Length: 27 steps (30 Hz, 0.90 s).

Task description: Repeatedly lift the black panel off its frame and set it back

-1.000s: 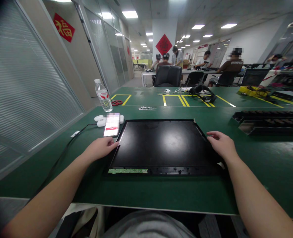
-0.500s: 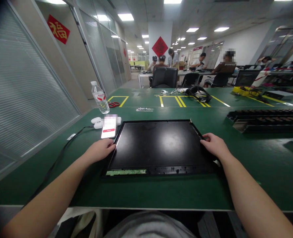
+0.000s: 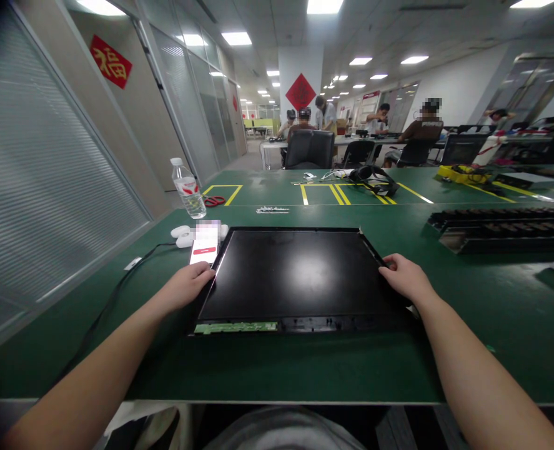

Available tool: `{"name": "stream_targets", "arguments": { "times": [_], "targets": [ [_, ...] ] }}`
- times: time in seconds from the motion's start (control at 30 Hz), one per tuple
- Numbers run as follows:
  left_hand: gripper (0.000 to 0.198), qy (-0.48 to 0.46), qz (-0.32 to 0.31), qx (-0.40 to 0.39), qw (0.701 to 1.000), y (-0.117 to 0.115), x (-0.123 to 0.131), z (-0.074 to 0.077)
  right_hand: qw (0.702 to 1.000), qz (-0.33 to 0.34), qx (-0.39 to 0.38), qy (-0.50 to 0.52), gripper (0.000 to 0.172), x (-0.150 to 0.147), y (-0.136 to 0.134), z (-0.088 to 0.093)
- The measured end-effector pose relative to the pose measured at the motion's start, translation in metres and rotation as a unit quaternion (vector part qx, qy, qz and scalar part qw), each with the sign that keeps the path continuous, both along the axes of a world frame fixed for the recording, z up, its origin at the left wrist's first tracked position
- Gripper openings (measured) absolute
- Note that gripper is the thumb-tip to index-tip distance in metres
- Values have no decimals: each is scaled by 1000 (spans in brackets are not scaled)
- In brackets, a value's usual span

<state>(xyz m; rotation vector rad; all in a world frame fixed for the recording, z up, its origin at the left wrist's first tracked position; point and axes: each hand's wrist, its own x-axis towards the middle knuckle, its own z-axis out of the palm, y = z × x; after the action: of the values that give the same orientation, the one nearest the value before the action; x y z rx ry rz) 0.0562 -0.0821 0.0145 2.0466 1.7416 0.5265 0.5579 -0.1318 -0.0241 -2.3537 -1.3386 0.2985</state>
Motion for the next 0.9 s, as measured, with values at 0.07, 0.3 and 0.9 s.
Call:
{"name": "stream_targets", "arguments": {
  "times": [0.07, 0.3, 0.9],
  "targets": [
    [26, -41, 14, 0, 999, 0, 0, -2, 1000, 1, -4, -4, 36, -1, -1, 1],
    [25, -175, 36, -13, 984, -2, 3, -6, 1000, -1, -16, -4, 38, -2, -1, 3],
    [31, -424, 126, -153, 884, -10, 16, -5, 1000, 10, -4, 11, 37, 2, -1, -1]
  ]
}}
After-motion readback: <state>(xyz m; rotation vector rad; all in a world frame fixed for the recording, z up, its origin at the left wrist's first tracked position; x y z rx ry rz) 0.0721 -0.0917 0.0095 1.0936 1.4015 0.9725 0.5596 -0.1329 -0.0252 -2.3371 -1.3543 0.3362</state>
